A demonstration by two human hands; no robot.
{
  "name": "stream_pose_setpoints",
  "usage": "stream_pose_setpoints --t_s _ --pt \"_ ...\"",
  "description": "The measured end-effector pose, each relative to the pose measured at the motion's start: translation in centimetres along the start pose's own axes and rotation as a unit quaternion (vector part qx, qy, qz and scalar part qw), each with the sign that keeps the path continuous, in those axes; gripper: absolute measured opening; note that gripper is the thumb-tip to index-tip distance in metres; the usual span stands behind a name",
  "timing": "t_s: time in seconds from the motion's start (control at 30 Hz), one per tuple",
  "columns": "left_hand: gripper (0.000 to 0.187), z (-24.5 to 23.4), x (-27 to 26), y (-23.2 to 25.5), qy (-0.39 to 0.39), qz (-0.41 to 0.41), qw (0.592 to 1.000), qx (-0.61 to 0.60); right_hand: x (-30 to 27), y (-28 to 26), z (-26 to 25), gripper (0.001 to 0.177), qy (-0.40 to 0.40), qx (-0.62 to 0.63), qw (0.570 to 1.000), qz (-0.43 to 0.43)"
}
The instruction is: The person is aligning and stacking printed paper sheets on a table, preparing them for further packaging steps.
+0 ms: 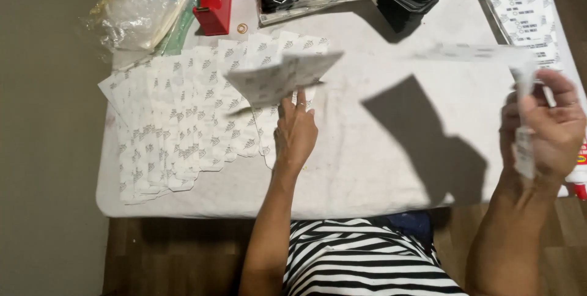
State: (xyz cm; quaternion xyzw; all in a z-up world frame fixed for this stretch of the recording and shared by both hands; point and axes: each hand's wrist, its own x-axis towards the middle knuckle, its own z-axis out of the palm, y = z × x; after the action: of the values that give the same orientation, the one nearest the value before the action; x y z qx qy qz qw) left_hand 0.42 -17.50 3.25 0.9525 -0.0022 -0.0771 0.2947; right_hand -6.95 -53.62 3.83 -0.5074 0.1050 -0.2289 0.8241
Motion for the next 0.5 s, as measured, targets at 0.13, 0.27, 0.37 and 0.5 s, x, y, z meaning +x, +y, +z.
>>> stream_pose_setpoints --t_s 0.13,0.27,0.37,0.5 --pt "0.059 0.5 1.1 -0.3 -0.035 -0.026 0.997 0.056 -3.2 1.8 2.5 0.045 -0.013 -0.302 0.952 0.037" --pt "0.053 0.7 -0.2 0.6 -0.016 0.022 0.999 -0.033 -5.0 4.5 4.8 0.041 -0.038 -0.327 0.944 0.013" --pt "0.035 4.8 -2.5 0.9 0.086 0.188 0.976 -0.073 -6.1 6.4 5.7 0.038 -0.061 -0.342 0.938 0.001" --pt "0.015 11.8 -6.3 1.6 0.106 0.421 0.886 -0.162 -5.7 6.5 3.2 0.028 -0.164 -0.526 0.818 -0.164"
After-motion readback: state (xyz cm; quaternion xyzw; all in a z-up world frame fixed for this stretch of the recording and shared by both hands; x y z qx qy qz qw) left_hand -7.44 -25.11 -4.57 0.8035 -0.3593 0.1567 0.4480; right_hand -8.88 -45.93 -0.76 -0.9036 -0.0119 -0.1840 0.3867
